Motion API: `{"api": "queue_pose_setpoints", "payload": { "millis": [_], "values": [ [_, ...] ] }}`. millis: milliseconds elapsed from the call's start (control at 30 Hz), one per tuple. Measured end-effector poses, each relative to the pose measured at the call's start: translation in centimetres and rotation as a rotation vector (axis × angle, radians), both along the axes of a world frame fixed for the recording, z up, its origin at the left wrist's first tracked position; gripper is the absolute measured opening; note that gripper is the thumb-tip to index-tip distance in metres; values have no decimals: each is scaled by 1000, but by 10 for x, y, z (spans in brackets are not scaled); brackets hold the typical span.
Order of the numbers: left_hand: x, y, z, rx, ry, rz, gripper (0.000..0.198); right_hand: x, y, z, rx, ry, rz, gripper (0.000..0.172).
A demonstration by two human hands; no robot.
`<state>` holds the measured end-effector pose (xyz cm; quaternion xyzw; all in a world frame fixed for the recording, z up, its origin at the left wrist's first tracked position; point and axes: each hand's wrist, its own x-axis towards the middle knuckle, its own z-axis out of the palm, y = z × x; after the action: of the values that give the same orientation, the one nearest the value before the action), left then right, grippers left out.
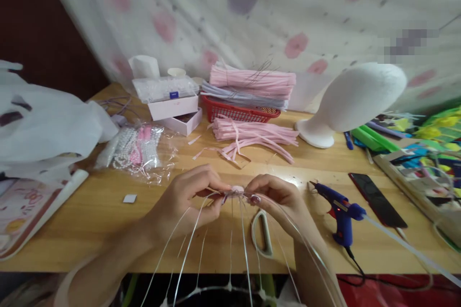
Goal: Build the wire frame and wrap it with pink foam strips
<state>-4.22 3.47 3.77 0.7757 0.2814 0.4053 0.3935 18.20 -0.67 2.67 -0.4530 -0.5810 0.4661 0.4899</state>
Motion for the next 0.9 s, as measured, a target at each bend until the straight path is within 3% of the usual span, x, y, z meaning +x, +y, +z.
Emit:
{"api": "queue_pose_setpoints", "payload": {
  "millis": [200, 300, 400, 533, 667, 733, 900],
  "values": [
    [-13, 6, 18, 370, 98, -32, 28, 13, 7, 22, 90, -161, 19, 10],
    [-19, 10, 15, 493, 155, -81, 35, 15, 4, 33, 239, -256, -25, 8],
    [-23, 14, 4, 666, 182, -162, 46, 8, -4, 38, 397, -332, -60, 12],
    [-23, 19, -20, 835, 131, -197, 56, -10, -16, 30, 511, -483, -147, 18],
    [-21, 19, -37, 767, 157, -230, 55, -22, -24, 13, 546, -614, -292, 21],
    [-22, 17, -38, 809, 164, -223, 51, -24, -26, 6, 543, -638, -317, 24],
    [-21, 13, -28, 1232, 300, 6, 23, -29, -28, -3, 594, -644, -342, 22]
  ]
}}
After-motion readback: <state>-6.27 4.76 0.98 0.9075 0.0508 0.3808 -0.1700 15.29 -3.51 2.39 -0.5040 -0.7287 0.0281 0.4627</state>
